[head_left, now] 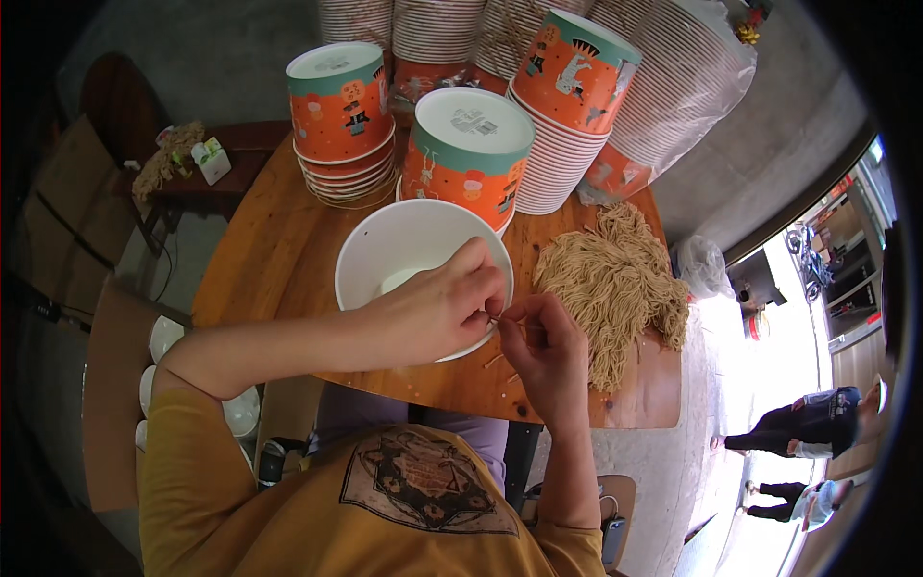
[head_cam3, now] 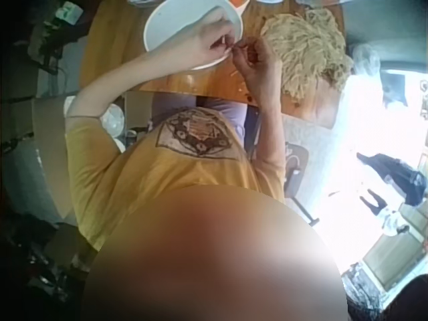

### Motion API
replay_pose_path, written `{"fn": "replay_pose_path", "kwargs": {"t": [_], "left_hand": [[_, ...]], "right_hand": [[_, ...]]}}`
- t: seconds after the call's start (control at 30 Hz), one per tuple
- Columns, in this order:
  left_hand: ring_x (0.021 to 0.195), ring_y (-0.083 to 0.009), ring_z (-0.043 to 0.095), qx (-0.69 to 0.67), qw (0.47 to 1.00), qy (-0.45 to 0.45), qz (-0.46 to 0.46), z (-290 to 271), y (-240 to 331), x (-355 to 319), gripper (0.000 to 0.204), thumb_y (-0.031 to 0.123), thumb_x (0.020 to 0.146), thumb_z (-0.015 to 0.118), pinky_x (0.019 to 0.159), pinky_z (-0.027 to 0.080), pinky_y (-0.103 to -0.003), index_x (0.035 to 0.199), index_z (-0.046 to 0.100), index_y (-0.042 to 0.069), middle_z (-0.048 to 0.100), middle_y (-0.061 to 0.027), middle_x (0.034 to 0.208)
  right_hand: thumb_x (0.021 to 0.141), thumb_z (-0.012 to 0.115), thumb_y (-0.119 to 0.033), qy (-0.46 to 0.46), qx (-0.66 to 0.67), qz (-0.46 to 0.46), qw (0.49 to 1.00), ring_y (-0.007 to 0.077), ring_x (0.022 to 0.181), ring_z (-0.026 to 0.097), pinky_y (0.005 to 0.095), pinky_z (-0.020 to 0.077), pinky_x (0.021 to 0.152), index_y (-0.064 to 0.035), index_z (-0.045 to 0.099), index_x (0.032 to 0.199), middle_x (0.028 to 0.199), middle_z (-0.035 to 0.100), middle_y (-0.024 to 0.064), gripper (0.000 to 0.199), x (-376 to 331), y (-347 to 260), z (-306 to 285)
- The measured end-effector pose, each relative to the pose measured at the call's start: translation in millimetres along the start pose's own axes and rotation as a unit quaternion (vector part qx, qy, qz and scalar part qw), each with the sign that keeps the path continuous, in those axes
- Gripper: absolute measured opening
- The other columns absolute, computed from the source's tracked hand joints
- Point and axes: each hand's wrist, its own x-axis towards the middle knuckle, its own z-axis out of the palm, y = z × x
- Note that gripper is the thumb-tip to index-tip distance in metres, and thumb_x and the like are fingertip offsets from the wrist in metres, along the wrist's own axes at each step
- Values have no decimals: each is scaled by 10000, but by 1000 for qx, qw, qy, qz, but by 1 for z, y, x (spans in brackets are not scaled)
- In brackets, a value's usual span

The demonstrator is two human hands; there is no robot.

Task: Threading handles through pre-punched holes in paper buckets for packaging.

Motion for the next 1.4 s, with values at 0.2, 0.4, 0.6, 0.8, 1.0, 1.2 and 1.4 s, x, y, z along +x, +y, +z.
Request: {"fn": "replay_pose_path", "kwargs": {"t": [0.2, 0.4, 0.6, 0.8, 1.0, 1.2, 1.4], "left_hand": [[791, -250, 634, 36, 998, -20, -37, -3, 5, 0, 151, 47, 842, 611, 675, 499, -359, 951, 508, 36, 589, -91, 921], [774, -235, 649, -27, 994, -2, -106, -2, 2, -1, 152, 47, 843, 617, 700, 512, -341, 951, 511, 30, 637, -94, 844], [771, -217, 648, -48, 991, -11, -125, -3, 3, 0, 152, 51, 850, 615, 702, 512, -332, 953, 508, 24, 640, -96, 840], [813, -268, 658, -97, 981, -22, -166, -5, 4, 1, 124, 78, 851, 586, 720, 512, -362, 945, 546, 8, 659, -119, 861], [807, -248, 654, -108, 979, -18, -173, -7, 5, 1, 127, 62, 845, 581, 726, 511, -344, 940, 544, -14, 655, -116, 849], [785, -230, 636, -128, 981, -6, -147, -6, 2, 1, 99, 39, 840, 577, 717, 503, -334, 919, 532, -1, 629, -102, 827], [784, -120, 598, -149, 980, -11, -131, -7, 1, 1, 145, 11, 853, 602, 709, 494, -281, 960, 507, 36, 596, -34, 847]], "right_hand": [[804, 687, -16, -1, 7, 1, 1000, 118, 559, 421, 268, 382, 520, -24, 578, 843, 717, 488, 38, 116, 0, 0, 1], [812, 691, -20, -3, 11, 13, 1000, 106, 553, 419, 259, 378, 511, -22, 580, 849, 721, 499, 33, 117, -2, 1, 2], [813, 690, -19, -5, 17, 6, 1000, 101, 555, 425, 251, 384, 515, -22, 579, 856, 730, 509, 33, 120, -3, -1, 3], [817, 688, -18, -5, 13, 11, 1000, 100, 563, 430, 251, 384, 519, -24, 580, 859, 736, 510, 33, 116, -2, -4, 3], [819, 689, -19, -9, 16, 10, 1000, 101, 561, 431, 251, 384, 519, -25, 584, 866, 740, 509, 34, 115, -1, -5, 4], [817, 690, -16, 0, 7, -6, 1000, 103, 556, 440, 249, 380, 511, -30, 590, 871, 724, 499, 34, 115, -1, 2, 7], [856, 673, -23, 21, 114, 34, 993, 51, 600, 487, 213, 410, 539, -21, 587, 893, 748, 554, -1, 94, -2, 9, 13]]}}
